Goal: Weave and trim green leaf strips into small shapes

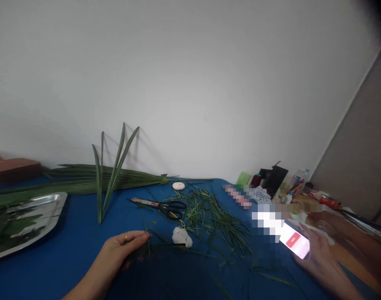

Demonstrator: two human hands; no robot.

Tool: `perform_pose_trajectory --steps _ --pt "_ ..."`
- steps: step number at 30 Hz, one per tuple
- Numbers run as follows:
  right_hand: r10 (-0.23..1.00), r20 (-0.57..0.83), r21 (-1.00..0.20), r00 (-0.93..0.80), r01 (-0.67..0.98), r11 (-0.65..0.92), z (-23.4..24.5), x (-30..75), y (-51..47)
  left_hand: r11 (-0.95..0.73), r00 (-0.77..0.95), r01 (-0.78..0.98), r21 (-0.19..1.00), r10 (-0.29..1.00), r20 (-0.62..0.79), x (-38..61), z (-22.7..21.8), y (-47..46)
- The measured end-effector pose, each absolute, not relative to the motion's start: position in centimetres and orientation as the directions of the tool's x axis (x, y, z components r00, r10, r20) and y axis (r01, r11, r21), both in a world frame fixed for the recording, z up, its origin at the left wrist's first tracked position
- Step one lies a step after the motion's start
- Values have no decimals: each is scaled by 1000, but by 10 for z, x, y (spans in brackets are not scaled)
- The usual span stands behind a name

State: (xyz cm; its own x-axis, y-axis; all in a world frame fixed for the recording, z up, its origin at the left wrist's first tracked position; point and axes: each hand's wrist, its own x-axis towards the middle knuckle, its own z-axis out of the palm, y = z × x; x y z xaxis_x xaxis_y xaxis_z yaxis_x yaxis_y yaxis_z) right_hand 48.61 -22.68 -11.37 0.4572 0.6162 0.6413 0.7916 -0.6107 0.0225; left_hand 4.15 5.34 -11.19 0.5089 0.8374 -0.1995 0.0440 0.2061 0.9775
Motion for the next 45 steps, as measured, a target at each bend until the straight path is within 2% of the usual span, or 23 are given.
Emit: perform_pose_trajectory --steps 2,7,10,13,15,17,19,22,25,28,31,35,41,45 --pt "582 634 -69 509 788 -612 -117 487 -226 205 507 44 978 839 -198 41 -110 53" --pt "484 532 -431 695 714 -552 -104 471 -223 187 531 62 980 825 -191 41 -108 53" --pt "499 478 -488 723 691 -533 -82 444 -208 172 522 73 982 832 -185 42 -108 52" --pt "606 405 -547 684 713 -438 -62 387 -172 135 548 91 987 820 -163 43 -105 49" --pt "743 308 -607 594 724 -327 -57 334 -140 90 581 118 989 801 -142 43 -101 45" --pt "933 125 -737 339 661 -142 -56 277 -107 37 601 148 988 790 -119 42 -96 40" --pt "978 73 -783 196 618 -65 -58 230 -80 -25 613 176 984 785 -90 41 -91 37" --pt "999 -11 -859 50 511 -35 -62 191 -50 -111 637 164 980 771 -19 37 -86 35" --pt "998 -53 -915 -18 400 -41 -67 181 -34 -181 653 129 975 756 54 34 -83 37" --pt "999 -51 -943 -15 330 -43 -71 181 -28 -168 631 150 974 775 37 34 -84 40" --pt "1000 -15 -951 10 310 -18 -72 182 -28 -106 632 152 983 774 -14 37 -86 42" --pt "999 50 -953 13 298 44 -73 189 -29 -67 732 116 991 680 -40 38 -87 44" --pt "990 51 -965 -128 249 82 -70 197 -28 25 754 7 1000 656 -22 35 -83 42" --pt "985 47 -968 -164 236 85 -66 197 -28 45 760 -36 998 650 -2 33 -80 39"
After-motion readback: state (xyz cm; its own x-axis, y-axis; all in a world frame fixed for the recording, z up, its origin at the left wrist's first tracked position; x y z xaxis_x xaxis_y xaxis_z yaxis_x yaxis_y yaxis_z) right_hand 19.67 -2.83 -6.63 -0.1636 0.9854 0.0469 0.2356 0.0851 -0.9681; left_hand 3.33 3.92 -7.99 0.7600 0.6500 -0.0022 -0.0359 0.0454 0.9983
